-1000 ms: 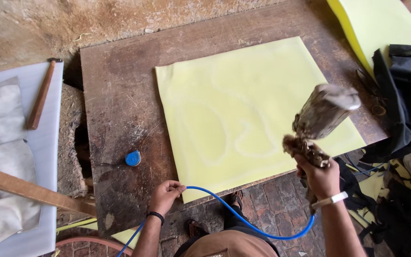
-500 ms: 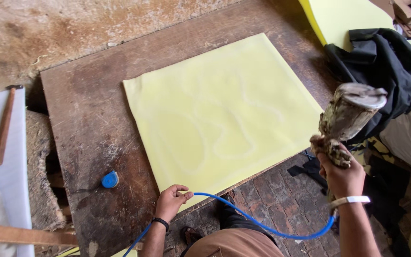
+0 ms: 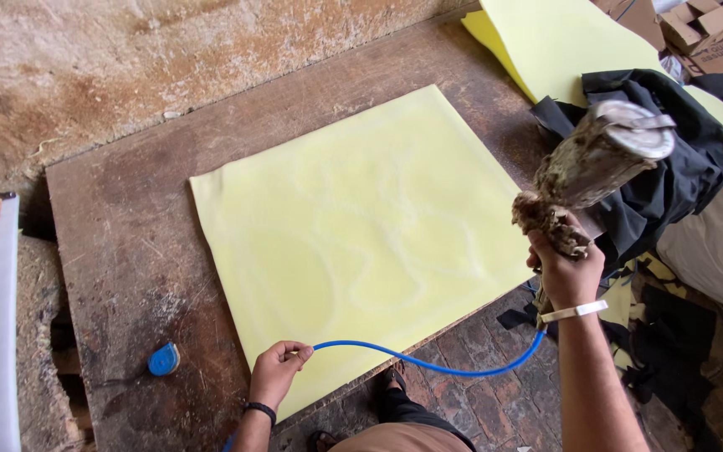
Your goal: The person cuts a black fabric piece with shears, applies adhesive to a yellow foam sheet using a spray gun, and places the fabric over the foam. The person trims the fabric edges to fit the foam and sets the finished piece aside.
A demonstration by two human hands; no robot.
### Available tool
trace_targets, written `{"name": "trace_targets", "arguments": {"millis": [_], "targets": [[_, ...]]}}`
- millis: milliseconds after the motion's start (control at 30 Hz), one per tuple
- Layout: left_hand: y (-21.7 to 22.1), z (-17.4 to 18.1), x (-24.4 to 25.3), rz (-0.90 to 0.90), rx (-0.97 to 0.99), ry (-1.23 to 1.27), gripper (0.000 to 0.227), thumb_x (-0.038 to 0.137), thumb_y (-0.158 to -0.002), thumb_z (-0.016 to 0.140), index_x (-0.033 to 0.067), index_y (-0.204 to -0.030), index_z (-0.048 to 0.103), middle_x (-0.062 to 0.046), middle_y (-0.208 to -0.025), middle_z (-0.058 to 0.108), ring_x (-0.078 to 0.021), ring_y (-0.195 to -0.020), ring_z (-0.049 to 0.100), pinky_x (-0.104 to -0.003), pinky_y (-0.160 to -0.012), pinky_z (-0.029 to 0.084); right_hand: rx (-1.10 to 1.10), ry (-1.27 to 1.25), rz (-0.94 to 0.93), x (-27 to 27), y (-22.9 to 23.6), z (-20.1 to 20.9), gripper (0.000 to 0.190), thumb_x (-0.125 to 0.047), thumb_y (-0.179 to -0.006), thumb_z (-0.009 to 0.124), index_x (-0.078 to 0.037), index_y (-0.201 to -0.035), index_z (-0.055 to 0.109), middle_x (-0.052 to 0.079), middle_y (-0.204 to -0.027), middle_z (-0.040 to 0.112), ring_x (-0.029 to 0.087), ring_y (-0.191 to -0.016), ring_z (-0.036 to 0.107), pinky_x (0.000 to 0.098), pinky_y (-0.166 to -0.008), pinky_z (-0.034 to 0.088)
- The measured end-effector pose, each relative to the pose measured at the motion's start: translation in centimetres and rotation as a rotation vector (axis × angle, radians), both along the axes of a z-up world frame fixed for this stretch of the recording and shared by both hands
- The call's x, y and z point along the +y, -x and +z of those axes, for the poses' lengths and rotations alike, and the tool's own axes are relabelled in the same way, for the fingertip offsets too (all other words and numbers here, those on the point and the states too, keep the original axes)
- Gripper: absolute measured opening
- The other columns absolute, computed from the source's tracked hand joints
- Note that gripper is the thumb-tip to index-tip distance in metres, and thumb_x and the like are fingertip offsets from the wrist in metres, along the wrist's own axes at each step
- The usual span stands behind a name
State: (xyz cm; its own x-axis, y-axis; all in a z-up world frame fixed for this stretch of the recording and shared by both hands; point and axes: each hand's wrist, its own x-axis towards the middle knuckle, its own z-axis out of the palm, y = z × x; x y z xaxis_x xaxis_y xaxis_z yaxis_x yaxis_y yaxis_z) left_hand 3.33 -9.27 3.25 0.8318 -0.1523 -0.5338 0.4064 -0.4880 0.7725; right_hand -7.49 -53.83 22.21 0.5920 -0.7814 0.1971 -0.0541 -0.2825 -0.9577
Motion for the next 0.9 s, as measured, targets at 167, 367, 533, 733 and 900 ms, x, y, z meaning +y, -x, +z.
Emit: {"name": "trace_targets", "arguments": {"millis": [167, 367, 533, 733, 900], "targets": [[0.4, 0.0, -1.7, -0.077, -0.001, -0.012, 0.028, 0.032, -0.083, 0.081, 0.0088, -0.097, 0.079, 0.003, -0.068, 0.072, -0.0089, -0.067, 0.067, -0.025, -0.064, 0.053, 0.022, 0.002, -0.094, -0.4, 2.2, 0.6, 0.046, -0.009, -0.094, 0.076, -0.005, -0.138, 0.066, 0.001, -0.095, 0.073, 0.009, -0.067, 0.065, 0.0259, -0.058, 0.055], [1.2, -0.6, -3.4, -0.216, 0.037, 0.075, 0.034, 0.030, -0.080, 0.085, 0.0073, -0.104, 0.076, -0.002, -0.067, 0.074, -0.0096, -0.067, 0.069, -0.025, -0.070, 0.057, 0.315, -0.045, -0.274, 0.0, 9.4, -0.6, 0.044, -0.005, -0.094, 0.076, -0.006, -0.137, 0.070, 0.008, -0.087, 0.071, 0.012, -0.064, 0.061, 0.0290, -0.056, 0.051], [1.2, -0.7, -3.3, -0.213, 0.042, 0.107, 0.034, 0.030, -0.081, 0.083, 0.0057, -0.103, 0.076, -0.001, -0.071, 0.075, -0.0105, -0.069, 0.068, -0.026, -0.070, 0.055, 0.122, -0.125, -0.125, 0.3, 10.0, 0.0, 0.034, -0.002, -0.093, 0.074, 0.003, -0.126, 0.070, 0.008, -0.084, 0.069, 0.014, -0.060, 0.062, 0.0294, -0.054, 0.050], [0.3, -1.0, 0.4, -0.051, 0.002, 0.100, 0.029, 0.027, -0.084, 0.084, 0.0036, -0.102, 0.079, -0.003, -0.071, 0.071, -0.0101, -0.068, 0.062, -0.026, -0.066, 0.050, -0.125, 0.023, -0.068, 1.0, 5.6, 1.4, 0.034, -0.003, -0.096, 0.071, -0.001, -0.130, 0.068, 0.003, -0.093, 0.072, 0.010, -0.067, 0.063, 0.0260, -0.059, 0.053], [1.5, -2.2, 4.1, -0.019, 0.021, 0.129, 0.028, 0.030, -0.084, 0.081, 0.0070, -0.101, 0.079, -0.002, -0.070, 0.070, -0.0101, -0.065, 0.059, -0.026, -0.062, 0.047, -0.032, -0.026, -0.018, 3.7, 3.6, 1.1, 0.033, -0.004, -0.095, 0.073, 0.001, -0.127, 0.069, 0.006, -0.086, 0.070, 0.012, -0.065, 0.063, 0.0281, -0.058, 0.053]]}}
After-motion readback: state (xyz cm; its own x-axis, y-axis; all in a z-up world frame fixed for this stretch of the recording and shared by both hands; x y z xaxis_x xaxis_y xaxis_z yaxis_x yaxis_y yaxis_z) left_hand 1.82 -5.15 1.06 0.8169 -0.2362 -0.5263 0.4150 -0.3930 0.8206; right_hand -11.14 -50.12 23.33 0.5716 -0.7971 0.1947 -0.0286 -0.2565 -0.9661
